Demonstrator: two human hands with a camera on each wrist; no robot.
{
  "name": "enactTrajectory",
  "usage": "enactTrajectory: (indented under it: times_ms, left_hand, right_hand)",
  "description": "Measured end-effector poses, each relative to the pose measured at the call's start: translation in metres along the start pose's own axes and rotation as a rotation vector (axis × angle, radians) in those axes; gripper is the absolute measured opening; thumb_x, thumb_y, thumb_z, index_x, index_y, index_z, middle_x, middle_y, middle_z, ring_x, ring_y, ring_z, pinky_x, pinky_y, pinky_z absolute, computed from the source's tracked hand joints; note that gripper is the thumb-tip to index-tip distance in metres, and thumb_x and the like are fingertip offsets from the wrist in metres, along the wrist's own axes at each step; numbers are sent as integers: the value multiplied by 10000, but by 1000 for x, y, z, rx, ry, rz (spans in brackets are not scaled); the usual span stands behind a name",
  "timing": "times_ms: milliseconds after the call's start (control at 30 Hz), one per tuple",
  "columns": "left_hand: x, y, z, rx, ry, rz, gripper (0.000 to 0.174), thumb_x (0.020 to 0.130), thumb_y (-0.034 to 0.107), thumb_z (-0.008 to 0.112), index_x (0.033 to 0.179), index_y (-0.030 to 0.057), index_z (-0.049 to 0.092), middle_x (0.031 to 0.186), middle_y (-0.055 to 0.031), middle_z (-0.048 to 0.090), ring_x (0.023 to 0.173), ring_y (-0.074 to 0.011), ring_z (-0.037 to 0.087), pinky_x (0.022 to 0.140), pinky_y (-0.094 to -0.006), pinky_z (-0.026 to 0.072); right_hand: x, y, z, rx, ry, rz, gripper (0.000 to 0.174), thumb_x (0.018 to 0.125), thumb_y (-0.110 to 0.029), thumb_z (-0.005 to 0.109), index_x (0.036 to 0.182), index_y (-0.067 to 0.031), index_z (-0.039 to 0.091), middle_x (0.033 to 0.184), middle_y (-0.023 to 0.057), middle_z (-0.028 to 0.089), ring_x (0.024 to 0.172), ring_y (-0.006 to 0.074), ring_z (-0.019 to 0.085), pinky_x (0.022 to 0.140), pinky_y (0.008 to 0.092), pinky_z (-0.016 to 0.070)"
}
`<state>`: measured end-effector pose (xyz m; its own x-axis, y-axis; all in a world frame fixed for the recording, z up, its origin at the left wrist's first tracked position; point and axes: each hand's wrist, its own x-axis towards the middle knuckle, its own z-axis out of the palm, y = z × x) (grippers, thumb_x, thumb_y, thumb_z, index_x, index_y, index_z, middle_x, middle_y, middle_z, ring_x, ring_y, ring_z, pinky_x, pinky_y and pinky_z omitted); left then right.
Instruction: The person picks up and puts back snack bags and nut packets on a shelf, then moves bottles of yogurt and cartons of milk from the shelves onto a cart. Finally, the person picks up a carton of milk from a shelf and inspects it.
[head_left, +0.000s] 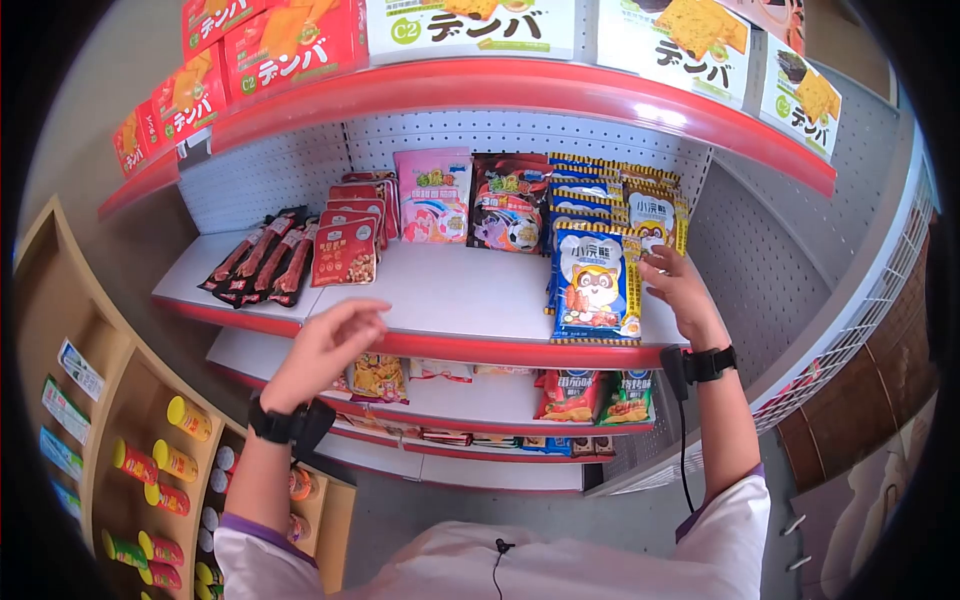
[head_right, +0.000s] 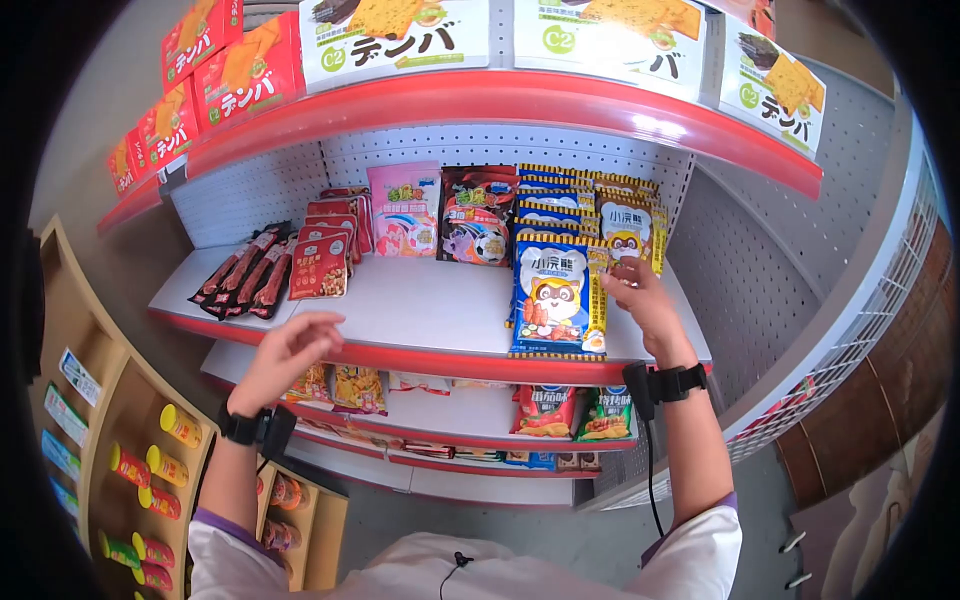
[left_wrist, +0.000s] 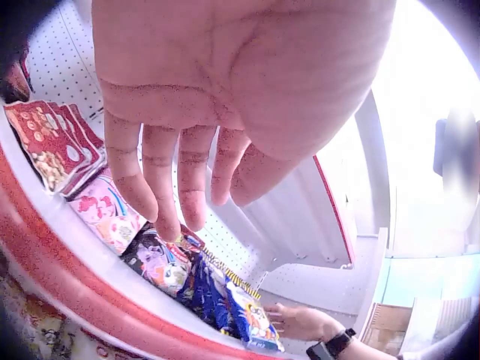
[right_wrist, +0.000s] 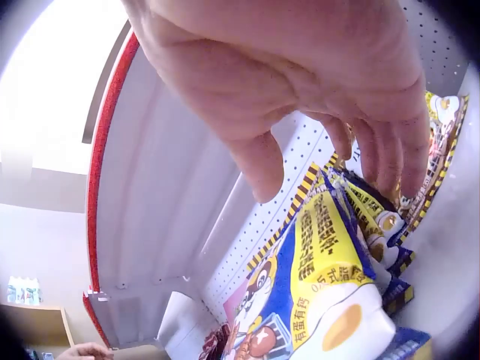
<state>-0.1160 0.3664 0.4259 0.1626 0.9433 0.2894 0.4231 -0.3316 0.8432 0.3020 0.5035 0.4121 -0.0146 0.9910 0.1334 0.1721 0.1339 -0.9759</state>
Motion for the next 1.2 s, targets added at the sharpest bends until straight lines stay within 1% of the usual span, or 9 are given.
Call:
enactTrajectory:
  times_ms: [200,367,433,467,533,733,900,1133,1200]
  left_hand:
    - [60,11,18,10,-33,59,261,891,134,548,1126,22,559,970,-62,618,862,-114,598,769,-248,469]
    - [113,6,30,134,-6,127,229,868,133,570,1070,28,596,950,-70,625,824,-122,602,751,-260,474]
    - [139,-5,28,320,44,339,231,832,133,597,1038,29,610,930,-99,630,801,-187,616,747,-288,482]
    - [152,-6,28,325,48,336,231,832,133,597,1038,29,610,930,-99,630,801,-187,616,747,-288,482]
    - [178,-4,30,474,62,331,281,803,150,612,1062,41,596,992,-146,609,900,-279,598,806,-350,471]
    - [256,-24,46,789,145,632,475,787,236,641,1187,29,492,1200,-163,505,1129,-327,474,941,-403,394]
    - [294,-33,64,912,152,612,543,782,324,653,1190,23,460,1227,-157,467,1175,-341,430,941,-492,363]
    - [315,-36,69,1048,172,579,487,790,381,632,1147,69,522,1101,-114,484,1107,-307,422,903,-470,328]
    - [319,-36,65,1072,109,536,409,780,376,636,1069,92,579,1114,-89,489,1102,-289,419,893,-449,328]
  right_hand:
    - [14,13,6,114,-95,87,675,825,-238,666,1334,27,312,1095,90,527,1045,190,523,897,350,423]
    - [18,13,9,135,-34,165,602,817,-187,665,1287,16,348,1046,70,528,976,175,540,848,341,431]
    - [19,14,9,164,-33,158,561,811,-177,669,1251,5,372,1037,63,528,967,170,539,843,342,427]
    - [20,14,9,191,-21,159,521,806,-168,673,1216,-5,396,1027,56,528,958,165,538,838,343,423]
    - [21,14,8,167,-15,162,473,801,-163,676,1171,-25,416,1022,47,529,968,160,535,843,354,417]
    - [19,12,10,148,16,199,456,802,-178,682,1156,-46,427,1001,46,542,956,165,543,835,356,414]
    - [11,6,17,140,84,202,436,808,-216,683,1141,-67,443,1024,50,551,972,163,536,853,364,397]
    - [2,6,25,159,118,184,419,825,-212,663,1168,-96,452,1023,41,556,988,157,519,862,356,370]
    - [3,5,27,160,113,180,413,825,-212,663,1161,-91,456,1022,44,553,981,158,520,863,348,371]
